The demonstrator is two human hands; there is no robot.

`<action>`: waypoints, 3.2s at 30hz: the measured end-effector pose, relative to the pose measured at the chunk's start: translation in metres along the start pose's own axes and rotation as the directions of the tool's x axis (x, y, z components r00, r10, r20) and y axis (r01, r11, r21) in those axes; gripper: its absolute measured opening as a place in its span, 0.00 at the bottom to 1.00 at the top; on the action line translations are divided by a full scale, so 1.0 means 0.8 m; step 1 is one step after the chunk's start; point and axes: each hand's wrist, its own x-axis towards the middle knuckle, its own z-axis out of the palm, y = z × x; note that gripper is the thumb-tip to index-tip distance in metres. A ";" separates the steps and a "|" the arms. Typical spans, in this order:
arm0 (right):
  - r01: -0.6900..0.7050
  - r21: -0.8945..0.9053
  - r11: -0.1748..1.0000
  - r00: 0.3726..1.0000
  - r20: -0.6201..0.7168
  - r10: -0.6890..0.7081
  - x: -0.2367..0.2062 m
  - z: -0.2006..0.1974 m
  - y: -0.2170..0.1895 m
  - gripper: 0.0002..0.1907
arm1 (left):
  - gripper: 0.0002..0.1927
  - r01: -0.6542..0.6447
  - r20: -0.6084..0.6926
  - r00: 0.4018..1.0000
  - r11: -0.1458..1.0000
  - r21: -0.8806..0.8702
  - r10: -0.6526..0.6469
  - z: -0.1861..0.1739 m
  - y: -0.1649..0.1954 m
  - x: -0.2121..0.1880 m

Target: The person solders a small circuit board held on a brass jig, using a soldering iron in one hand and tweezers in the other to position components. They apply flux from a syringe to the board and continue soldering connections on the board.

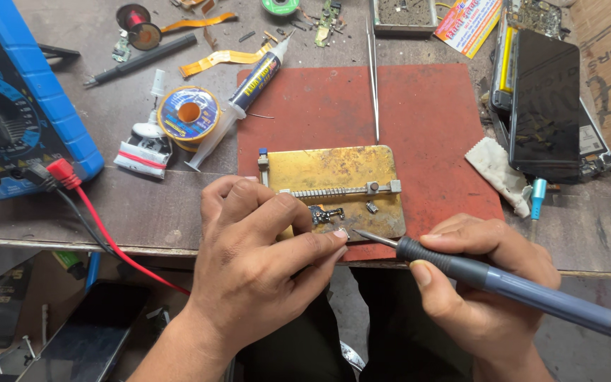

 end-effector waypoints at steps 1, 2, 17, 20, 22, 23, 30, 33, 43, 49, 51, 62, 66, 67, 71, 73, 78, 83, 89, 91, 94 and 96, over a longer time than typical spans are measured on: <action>0.011 -0.014 1.000 1.000 0.005 -0.011 -0.001 0.000 0.002 0.12 | 0.06 -0.003 -0.003 1.000 1.000 -0.001 0.003 0.000 0.000 0.000; 0.021 -0.026 0.999 1.000 0.007 -0.020 -0.001 -0.001 0.003 0.12 | 0.06 -0.002 -0.004 1.000 1.000 -0.004 0.002 0.001 0.000 0.001; 0.058 -0.106 0.993 0.998 0.016 -0.057 0.001 0.000 0.002 0.12 | 0.05 0.011 0.005 1.000 1.000 -0.006 -0.011 -0.001 0.002 0.003; 0.073 -0.092 0.993 0.997 0.020 -0.072 0.001 0.000 0.003 0.12 | 0.05 0.008 0.003 1.000 1.000 -0.004 -0.008 0.000 0.002 0.002; 0.068 -0.091 0.993 0.998 0.018 -0.067 0.001 0.000 0.003 0.12 | 0.05 0.007 0.003 1.000 1.000 -0.007 -0.007 0.000 0.002 0.003; 0.066 -0.091 0.994 0.998 0.017 -0.065 0.001 0.000 0.004 0.12 | 0.05 0.008 0.003 1.000 1.000 -0.005 -0.008 0.000 0.002 0.003; 0.081 -0.090 0.993 0.997 0.011 -0.081 0.000 0.003 0.003 0.12 | 0.05 0.010 0.000 1.000 1.000 -0.006 -0.010 -0.001 0.002 0.001; 0.090 -0.094 0.992 0.996 0.021 -0.088 0.001 0.002 0.002 0.12 | 0.05 0.010 -0.001 1.000 1.000 -0.004 -0.010 -0.001 0.002 0.001; 0.100 -0.107 0.989 0.995 0.023 -0.098 0.002 0.003 0.001 0.12 | 0.06 0.012 0.002 1.000 1.000 -0.008 -0.012 -0.002 0.002 0.000; 0.100 -0.101 0.990 0.995 0.022 -0.098 0.001 0.002 0.001 0.12 | 0.06 0.011 0.000 1.000 1.000 -0.007 -0.011 0.000 0.003 0.000; 0.107 -0.111 0.988 0.994 0.017 -0.106 0.001 0.002 0.001 0.11 | 0.06 0.014 0.001 1.000 1.000 -0.010 -0.014 0.000 0.003 0.000; 0.116 -0.126 0.985 0.993 0.020 -0.114 0.003 0.003 -0.001 0.12 | 0.06 0.017 0.006 1.000 1.000 -0.013 -0.017 -0.001 0.004 0.001; 0.107 -0.127 0.986 0.994 0.016 -0.106 0.003 0.004 -0.002 0.12 | 0.06 0.015 0.007 1.000 1.000 -0.014 -0.015 -0.001 0.004 0.002; 0.111 -0.128 0.986 0.994 0.021 -0.109 0.003 0.003 -0.001 0.12 | 0.06 0.015 0.007 1.000 1.000 -0.014 -0.015 -0.001 0.004 0.002; 0.102 -0.148 0.984 0.995 0.016 -0.100 0.003 0.004 -0.003 0.12 | 0.06 0.016 0.008 1.000 1.000 -0.019 -0.016 -0.001 0.004 0.001; 0.103 -0.149 0.984 0.995 0.012 -0.102 0.003 0.004 -0.003 0.12 | 0.06 0.016 0.007 1.000 1.000 -0.018 -0.016 -0.001 0.004 0.001; 0.110 -0.137 0.984 0.994 0.015 -0.109 0.005 0.004 -0.004 0.12 | 0.06 0.017 0.007 1.000 1.000 -0.021 -0.017 -0.001 0.004 0.002; 0.111 -0.135 0.985 0.994 0.023 -0.108 0.005 0.005 -0.004 0.12 | 0.06 0.017 0.010 1.000 1.000 -0.018 -0.016 -0.002 0.004 0.002; 0.092 -0.130 0.987 0.996 0.012 -0.091 0.006 0.005 -0.004 0.12 | 0.06 0.014 0.010 1.000 1.000 -0.019 -0.014 -0.002 0.004 0.003; 0.097 -0.130 0.987 0.995 0.014 -0.096 0.006 0.005 -0.003 0.12 | 0.06 0.013 0.008 1.000 1.000 -0.020 -0.012 -0.002 0.004 0.003; 0.100 -0.126 0.987 0.995 0.009 -0.100 0.006 0.005 -0.003 0.12 | 0.06 0.014 0.010 1.000 1.000 -0.019 -0.014 -0.002 0.004 0.003; 0.095 -0.119 0.988 0.995 0.010 -0.095 0.006 0.005 -0.004 0.12 | 0.06 0.014 0.005 1.000 1.000 -0.018 -0.014 -0.001 0.005 0.004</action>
